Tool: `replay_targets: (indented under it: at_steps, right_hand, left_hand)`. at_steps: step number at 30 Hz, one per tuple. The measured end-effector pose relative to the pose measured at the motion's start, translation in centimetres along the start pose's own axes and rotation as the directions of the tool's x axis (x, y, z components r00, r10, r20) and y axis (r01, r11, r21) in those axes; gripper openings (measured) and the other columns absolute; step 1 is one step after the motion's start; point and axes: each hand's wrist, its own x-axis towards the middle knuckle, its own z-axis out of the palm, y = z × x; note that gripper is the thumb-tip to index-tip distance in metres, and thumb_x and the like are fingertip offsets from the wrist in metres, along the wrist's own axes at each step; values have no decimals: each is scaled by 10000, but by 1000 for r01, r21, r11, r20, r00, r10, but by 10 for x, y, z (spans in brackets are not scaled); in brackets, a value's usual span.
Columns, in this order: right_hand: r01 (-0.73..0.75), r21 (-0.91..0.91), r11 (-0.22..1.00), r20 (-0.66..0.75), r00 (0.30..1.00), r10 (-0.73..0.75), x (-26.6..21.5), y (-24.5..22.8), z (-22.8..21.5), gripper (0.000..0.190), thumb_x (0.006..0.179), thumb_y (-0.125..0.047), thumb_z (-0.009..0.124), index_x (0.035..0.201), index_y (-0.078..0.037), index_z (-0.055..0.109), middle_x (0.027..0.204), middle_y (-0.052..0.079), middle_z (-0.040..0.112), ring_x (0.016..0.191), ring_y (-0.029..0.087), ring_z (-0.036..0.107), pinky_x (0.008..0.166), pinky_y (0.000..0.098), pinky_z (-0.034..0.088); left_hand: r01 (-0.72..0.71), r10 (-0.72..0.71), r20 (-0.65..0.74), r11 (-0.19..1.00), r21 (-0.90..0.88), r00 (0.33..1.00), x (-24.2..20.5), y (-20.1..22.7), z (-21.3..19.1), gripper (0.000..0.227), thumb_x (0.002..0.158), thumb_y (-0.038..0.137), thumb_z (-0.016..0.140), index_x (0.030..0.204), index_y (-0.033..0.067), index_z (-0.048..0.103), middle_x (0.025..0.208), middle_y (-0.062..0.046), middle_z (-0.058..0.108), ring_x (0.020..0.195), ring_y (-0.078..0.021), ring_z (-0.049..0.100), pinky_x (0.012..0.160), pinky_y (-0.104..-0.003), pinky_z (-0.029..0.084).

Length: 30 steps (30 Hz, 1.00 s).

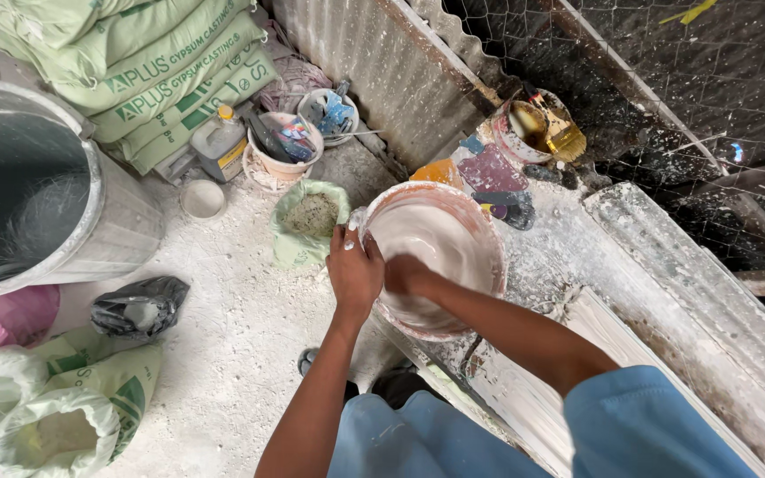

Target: The person applies a white paste to a long, ribbed surface using their hands, smoothing it along the grooves. They then retrieve a green string, tie it around the treated area, and pour more paste from a bucket onto the surface to continue the application.

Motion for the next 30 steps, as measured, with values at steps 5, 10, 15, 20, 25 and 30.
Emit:
replay_targets:
  at_steps: [5,10,15,20,25,30]
  right_hand:
    - [8,36,999,-5,1000,-8,-22,59,-19,245,926,-255,623,993,-68,767,1004,186,736,891,314,717,802,435,551]
    - [51,-52,997,-3,999,-51,14,31,-50,298,963,-275,580,1005,-56,778,1032,190,743,929,329,721,846,440,559]
    - [195,-161,968,262,954,-149,-55,-25,-20,228,872,-192,595,900,-67,784,964,189,738,923,349,707,867,464,567]
    - [881,-427,204,483,413,-772,-34,15,-46,160,830,-232,652,847,-148,787,944,57,771,899,280,723,764,472,576]
    - [810,-504,298,520,561,-645,44,80,-96,173,792,-299,675,755,-166,780,863,78,750,865,287,706,787,447,562]
    - [269,-367,890,393,913,-114,-33,115,-31,177,800,-284,665,778,-153,781,882,92,751,880,293,707,803,445,561]
  left_hand:
    - [0,0,-10,1000,19,1000,0,-2,1,451,974,218,570,1352,-27,583,1421,-381,494,1320,-503,479,1086,-587,369]
    - [-38,39,-38,999,24,999,-1,-5,6,433,975,213,563,1324,-40,602,1423,-374,508,1311,-504,496,1086,-582,380]
    - [-85,86,-62,996,13,994,-2,-2,0,393,966,182,574,1284,-44,625,1389,-372,542,1305,-516,508,1075,-590,388]
    - [-18,17,-7,998,-59,1000,-2,3,0,370,984,180,542,1280,-27,621,1386,-358,560,1213,-511,564,1039,-567,456]
    - [-90,92,-58,995,47,994,1,4,-6,397,926,165,600,1278,-16,622,1331,-348,558,1227,-494,538,997,-597,413]
    - [45,-49,40,995,90,998,-5,12,-9,287,953,163,575,1213,55,628,1260,-185,607,1177,-375,587,945,-589,424]
